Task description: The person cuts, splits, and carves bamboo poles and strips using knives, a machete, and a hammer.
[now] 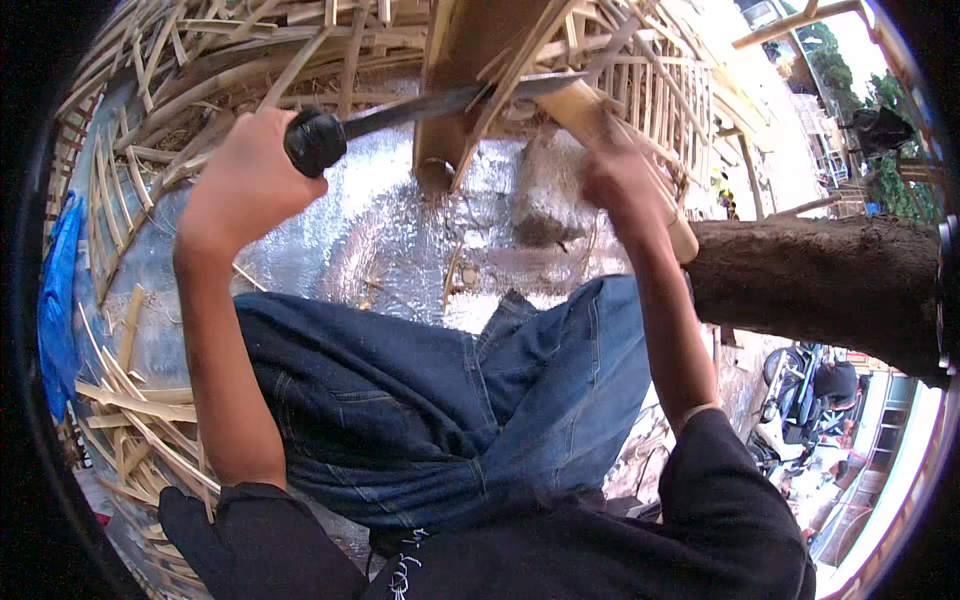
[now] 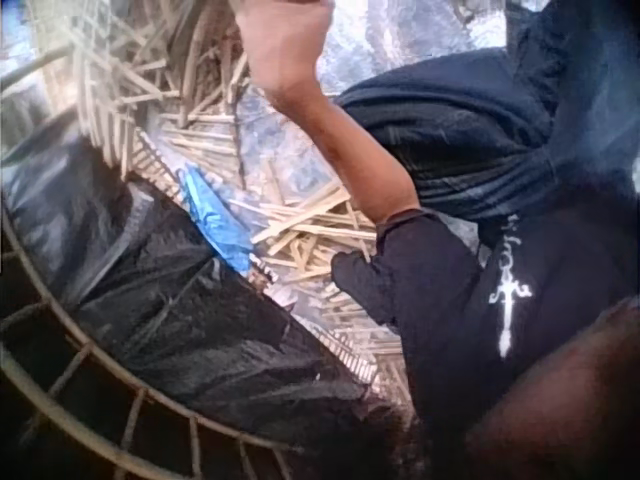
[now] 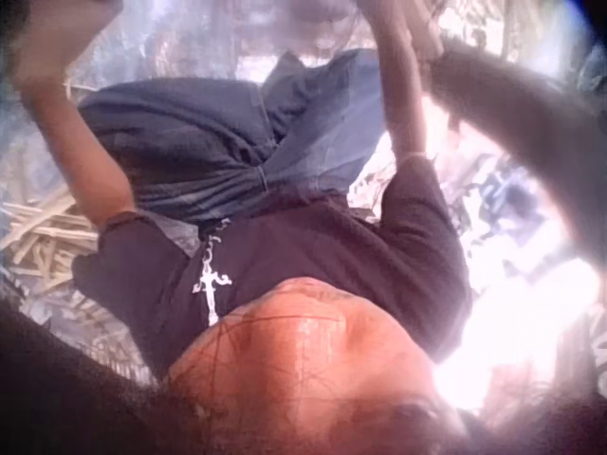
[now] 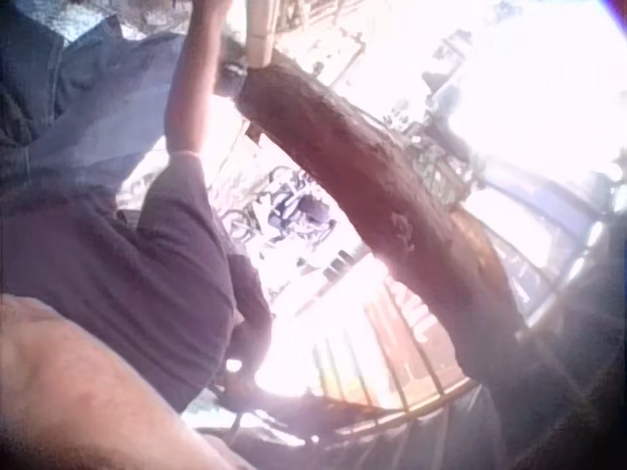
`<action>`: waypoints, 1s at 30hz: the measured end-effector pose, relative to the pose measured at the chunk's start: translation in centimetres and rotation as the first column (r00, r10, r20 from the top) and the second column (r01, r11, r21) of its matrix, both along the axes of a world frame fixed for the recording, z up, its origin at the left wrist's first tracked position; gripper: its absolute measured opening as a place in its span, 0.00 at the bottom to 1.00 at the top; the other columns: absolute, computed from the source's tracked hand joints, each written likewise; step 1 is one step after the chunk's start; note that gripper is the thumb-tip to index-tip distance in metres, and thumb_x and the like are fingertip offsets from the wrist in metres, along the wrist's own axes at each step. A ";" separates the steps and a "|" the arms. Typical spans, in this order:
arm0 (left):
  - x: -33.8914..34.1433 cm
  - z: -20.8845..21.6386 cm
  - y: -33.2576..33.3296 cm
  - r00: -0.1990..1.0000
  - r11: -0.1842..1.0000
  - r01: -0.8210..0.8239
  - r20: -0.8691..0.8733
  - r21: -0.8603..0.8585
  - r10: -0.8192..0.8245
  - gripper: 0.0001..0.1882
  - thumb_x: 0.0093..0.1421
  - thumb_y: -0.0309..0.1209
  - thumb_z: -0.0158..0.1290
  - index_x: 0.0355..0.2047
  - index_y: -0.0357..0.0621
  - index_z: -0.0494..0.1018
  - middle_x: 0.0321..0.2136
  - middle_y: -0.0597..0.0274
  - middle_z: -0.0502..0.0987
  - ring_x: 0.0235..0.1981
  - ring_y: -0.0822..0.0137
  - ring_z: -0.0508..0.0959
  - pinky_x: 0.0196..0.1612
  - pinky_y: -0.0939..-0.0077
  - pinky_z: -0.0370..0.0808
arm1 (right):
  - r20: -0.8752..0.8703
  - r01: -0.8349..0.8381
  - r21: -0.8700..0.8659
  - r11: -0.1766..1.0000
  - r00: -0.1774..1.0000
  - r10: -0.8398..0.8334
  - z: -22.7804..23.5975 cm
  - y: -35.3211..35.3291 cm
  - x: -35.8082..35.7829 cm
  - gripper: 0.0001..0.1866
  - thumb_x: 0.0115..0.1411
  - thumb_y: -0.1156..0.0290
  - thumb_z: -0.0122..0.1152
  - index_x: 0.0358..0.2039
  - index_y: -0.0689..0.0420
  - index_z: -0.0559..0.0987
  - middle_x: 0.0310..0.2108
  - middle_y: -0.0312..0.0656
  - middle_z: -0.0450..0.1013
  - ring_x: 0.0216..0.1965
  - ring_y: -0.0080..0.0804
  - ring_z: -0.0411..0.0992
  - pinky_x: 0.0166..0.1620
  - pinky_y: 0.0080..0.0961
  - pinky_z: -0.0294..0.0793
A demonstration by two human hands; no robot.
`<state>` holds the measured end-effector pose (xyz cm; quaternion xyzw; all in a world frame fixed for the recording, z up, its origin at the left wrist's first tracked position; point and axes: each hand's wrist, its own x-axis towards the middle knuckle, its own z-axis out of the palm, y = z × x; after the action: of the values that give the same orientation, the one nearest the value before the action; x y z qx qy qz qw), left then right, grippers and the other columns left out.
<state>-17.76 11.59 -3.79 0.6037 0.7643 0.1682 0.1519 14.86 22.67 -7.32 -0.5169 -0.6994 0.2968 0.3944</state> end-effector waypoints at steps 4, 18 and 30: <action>0.4 -0.6 0.8 0.997 0.998 -0.036 0.071 -0.056 0.040 0.22 0.43 0.33 0.61 0.40 0.36 0.74 0.36 0.43 0.74 0.38 0.46 0.77 0.42 0.62 0.74 | 0.082 0.006 -0.422 0.907 0.996 0.032 2.1 -2.9 -0.9 0.16 0.62 0.58 0.58 0.26 0.56 0.75 0.12 0.28 0.59 0.13 0.17 0.58 0.16 0.19 0.55; -1.2 -1.8 -0.1 0.999 0.997 0.000 -0.047 0.071 0.004 0.26 0.44 0.35 0.63 0.42 0.34 0.71 0.39 0.40 0.72 0.45 0.43 0.73 0.49 0.59 0.70 | 0.071 0.120 -0.286 0.951 0.992 -0.103 6.8 -4.9 0.1 0.22 0.63 0.49 0.53 0.20 0.50 0.68 0.12 0.28 0.60 0.13 0.15 0.56 0.16 0.17 0.50; 0.0 -1.2 0.0 0.997 0.996 0.022 -0.076 0.092 -0.015 0.26 0.45 0.33 0.62 0.45 0.37 0.71 0.40 0.43 0.73 0.46 0.45 0.73 0.50 0.61 0.70 | -0.127 0.038 -0.314 0.949 0.988 -0.082 7.6 -4.4 -0.1 0.14 0.66 0.57 0.50 0.34 0.56 0.74 0.13 0.26 0.58 0.14 0.14 0.56 0.17 0.17 0.52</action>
<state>-17.77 11.56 -4.97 0.6230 0.7553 0.1793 0.0966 14.78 18.25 0.26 -0.5718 -0.5987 0.4261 0.3647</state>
